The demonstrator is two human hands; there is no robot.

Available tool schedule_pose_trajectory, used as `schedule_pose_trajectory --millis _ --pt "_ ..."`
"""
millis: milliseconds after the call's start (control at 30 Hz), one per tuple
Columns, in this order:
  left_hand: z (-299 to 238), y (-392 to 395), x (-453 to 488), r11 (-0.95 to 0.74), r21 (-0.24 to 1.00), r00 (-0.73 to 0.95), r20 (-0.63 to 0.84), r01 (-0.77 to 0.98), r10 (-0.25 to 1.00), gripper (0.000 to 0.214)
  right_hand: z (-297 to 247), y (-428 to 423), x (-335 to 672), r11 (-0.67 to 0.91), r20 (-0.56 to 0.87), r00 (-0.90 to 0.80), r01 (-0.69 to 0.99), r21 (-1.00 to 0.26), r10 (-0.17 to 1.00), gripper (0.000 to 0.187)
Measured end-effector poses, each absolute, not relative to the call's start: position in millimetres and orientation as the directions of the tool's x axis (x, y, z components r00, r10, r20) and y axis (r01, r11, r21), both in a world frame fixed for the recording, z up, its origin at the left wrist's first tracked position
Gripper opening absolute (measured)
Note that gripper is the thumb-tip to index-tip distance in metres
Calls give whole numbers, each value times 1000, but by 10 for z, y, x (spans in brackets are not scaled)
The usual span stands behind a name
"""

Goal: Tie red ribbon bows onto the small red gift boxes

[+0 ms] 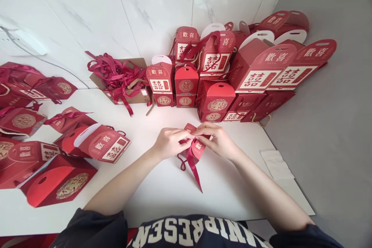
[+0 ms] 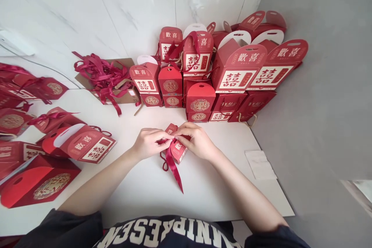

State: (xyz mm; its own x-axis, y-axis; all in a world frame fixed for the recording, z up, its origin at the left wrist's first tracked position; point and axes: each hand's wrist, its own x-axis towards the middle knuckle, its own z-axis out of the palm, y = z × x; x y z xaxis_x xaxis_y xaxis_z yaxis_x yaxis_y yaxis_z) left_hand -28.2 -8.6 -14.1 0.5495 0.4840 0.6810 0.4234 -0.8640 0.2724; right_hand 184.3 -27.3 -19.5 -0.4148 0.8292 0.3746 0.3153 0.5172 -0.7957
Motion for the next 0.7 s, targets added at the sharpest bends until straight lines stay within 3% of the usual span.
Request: schedule_pose_trajectory --millis 233,333,433,567,633,700 --pt "-291 -137 -297 -896 234 495 767 378 409 8 -164 -297 1863 512 359 -438 305 -803 824 12" --pt "-280 -217 -345 -896 215 479 784 390 396 10 -146 -398 1808 571 424 -419 337 -749 803 9" --pt "-258 -314 -400 -897 202 480 788 392 387 10 -116 -534 1750 663 523 -411 402 -631 747 9" --pt "-198 -446 -436 -899 221 501 768 377 399 9 -5 -667 1749 784 641 -484 525 -331 595 10" --pt "-166 -501 -439 -906 224 503 771 358 389 10 65 -692 1774 765 616 -480 535 -359 625 12" --pt "-153 -547 -442 -911 216 504 776 352 379 10 109 -695 1797 721 515 -504 488 -492 693 16"
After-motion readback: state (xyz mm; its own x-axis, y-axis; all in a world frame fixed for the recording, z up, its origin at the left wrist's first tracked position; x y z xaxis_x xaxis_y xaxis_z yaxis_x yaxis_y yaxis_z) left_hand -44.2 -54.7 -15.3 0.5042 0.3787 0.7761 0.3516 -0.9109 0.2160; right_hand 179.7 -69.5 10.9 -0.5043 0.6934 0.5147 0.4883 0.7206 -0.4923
